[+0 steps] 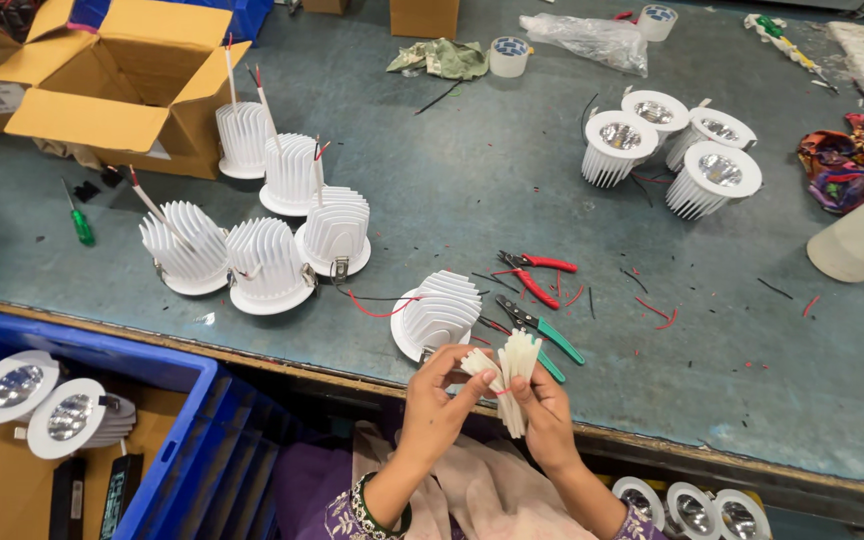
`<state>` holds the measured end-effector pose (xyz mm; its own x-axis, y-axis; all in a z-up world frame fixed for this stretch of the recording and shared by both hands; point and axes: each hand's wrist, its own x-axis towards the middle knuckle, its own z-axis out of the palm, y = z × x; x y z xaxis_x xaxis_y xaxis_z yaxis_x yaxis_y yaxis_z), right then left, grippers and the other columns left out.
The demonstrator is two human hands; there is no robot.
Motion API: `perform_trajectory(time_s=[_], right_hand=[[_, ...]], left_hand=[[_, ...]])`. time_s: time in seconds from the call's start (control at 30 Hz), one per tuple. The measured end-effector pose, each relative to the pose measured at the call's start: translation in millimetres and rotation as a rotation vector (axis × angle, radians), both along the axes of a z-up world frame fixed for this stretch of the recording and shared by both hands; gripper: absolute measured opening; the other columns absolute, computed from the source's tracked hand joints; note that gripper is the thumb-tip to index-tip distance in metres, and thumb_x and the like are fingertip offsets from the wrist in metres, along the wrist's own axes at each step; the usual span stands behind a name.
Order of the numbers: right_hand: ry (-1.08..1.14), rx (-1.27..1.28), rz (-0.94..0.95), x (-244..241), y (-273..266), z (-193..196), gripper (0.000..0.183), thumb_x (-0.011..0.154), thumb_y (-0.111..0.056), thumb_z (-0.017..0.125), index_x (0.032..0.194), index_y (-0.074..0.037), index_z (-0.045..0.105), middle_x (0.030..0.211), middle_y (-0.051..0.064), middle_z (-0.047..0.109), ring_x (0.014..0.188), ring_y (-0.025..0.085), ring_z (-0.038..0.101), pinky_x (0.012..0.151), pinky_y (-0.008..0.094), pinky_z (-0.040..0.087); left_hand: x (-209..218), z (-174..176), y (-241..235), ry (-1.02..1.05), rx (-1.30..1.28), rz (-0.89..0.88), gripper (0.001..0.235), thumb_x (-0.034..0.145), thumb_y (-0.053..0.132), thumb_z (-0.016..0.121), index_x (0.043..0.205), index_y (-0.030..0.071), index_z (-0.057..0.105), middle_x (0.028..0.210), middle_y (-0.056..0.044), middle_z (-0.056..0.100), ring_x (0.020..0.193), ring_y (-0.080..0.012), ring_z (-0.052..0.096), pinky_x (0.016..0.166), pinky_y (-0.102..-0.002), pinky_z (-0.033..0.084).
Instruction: The person assembles LED light fixtures by inserting white plastic tubes into the housings and securing them with wire ties. They use pliers to cut the wires and ties, then place the finished units into a blue crate.
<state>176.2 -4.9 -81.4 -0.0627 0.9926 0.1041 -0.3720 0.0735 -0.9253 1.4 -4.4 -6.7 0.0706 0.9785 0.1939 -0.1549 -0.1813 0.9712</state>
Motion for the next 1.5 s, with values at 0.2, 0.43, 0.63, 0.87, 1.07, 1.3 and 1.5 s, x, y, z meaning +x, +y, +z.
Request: perform_trajectory(time_s=[0.2, 0.43, 0.63, 0.87, 1.07, 1.3, 1.5], right_hand=[[0.094, -0.031, -0.003, -10.6, 4.6, -10.6, 0.051, 0.097, -0.035, 0.061, 0.133, 0.001, 0.055, 0.123, 0.009, 0.07, 0.107, 0.017, 0.066, 0.089, 0.033, 0.052], [-0.062, 0.032, -0.041, -15.2, -2.4, -3.6, 0.04, 0.1, -0.029, 0.065, 0.125, 0.002, 0.06, 0.103, 0.008, 0.069, 0.085, 0.012, 0.065, 0.075, 0.029, 0.054], [-0.018, 0.064, -0.084, -19.0, -1.6, 24.2, 0.03, 0.108, -0.023, 0.052, 0.114, 0.005, 0.061, 0.097, 0.013, 0.072, 0.08, 0.015, 0.069, 0.07, 0.031, 0.057], [-0.035, -0.077, 0.137, -17.3, -12.2, 39.5, 0.028, 0.103, -0.027, 0.052, 0.113, -0.001, 0.05, 0.081, 0.016, 0.072, 0.064, 0.022, 0.074, 0.057, 0.033, 0.062], [0.055, -0.356, 0.192, -18.4, -16.7, -3.3, 0.03, 0.102, -0.032, 0.056, 0.105, -0.002, 0.052, 0.077, 0.013, 0.067, 0.046, 0.017, 0.062, 0.041, 0.031, 0.051], [-0.843, -0.285, -0.359, 82.3, 11.2, -10.7, 0.035, 0.096, -0.039, 0.062, 0.109, -0.008, 0.056, 0.077, 0.013, 0.067, 0.059, 0.022, 0.064, 0.047, 0.039, 0.049], [-1.706, 0.186, -0.609, 126.1, 66.8, -2.6, 0.047, 0.096, -0.037, 0.069, 0.134, -0.009, 0.06, 0.113, 0.02, 0.064, 0.103, 0.04, 0.061, 0.085, 0.052, 0.048]], left_hand=[[-1.4, 10.0, -3.4, 0.022, -0.022, 0.049, 0.023, 0.095, 0.013, 0.069, 0.114, 0.001, 0.068, 0.101, -0.008, 0.07, 0.079, -0.0132, 0.074, 0.07, -0.027, 0.06], [-0.6, 8.8, -10.2, 0.237, 0.129, 0.032, 0.021, 0.095, 0.012, 0.069, 0.113, 0.0, 0.066, 0.099, -0.005, 0.066, 0.078, -0.0098, 0.067, 0.059, -0.024, 0.061], [7.1, 1.6, -13.5, -0.243, -0.06, 0.058, 0.018, 0.1, 0.011, 0.064, 0.114, -0.001, 0.064, 0.095, -0.009, 0.071, 0.073, -0.0082, 0.064, 0.064, -0.022, 0.055], [-14.1, 17.7, -28.7, -0.182, 0.188, 0.115, 0.015, 0.104, 0.007, 0.06, 0.114, -0.004, 0.062, 0.109, -0.012, 0.071, 0.073, -0.0086, 0.06, 0.069, -0.022, 0.053], [-66.5, 53.2, -23.3, -0.507, 0.344, 0.52, 0.014, 0.106, 0.011, 0.063, 0.112, 0.0, 0.057, 0.108, -0.013, 0.065, 0.073, -0.014, 0.063, 0.061, -0.031, 0.059], [-167.3, 35.1, -8.4, -0.233, 0.141, 0.427, 0.017, 0.105, 0.013, 0.061, 0.116, 0.0, 0.058, 0.107, -0.014, 0.07, 0.076, -0.0099, 0.06, 0.069, -0.027, 0.056], [-164.0, -60.2, 69.7, -0.194, -0.202, 0.347, 0.027, 0.1, 0.019, 0.063, 0.12, 0.0, 0.064, 0.1, -0.007, 0.073, 0.069, -0.0051, 0.058, 0.064, -0.025, 0.056]])
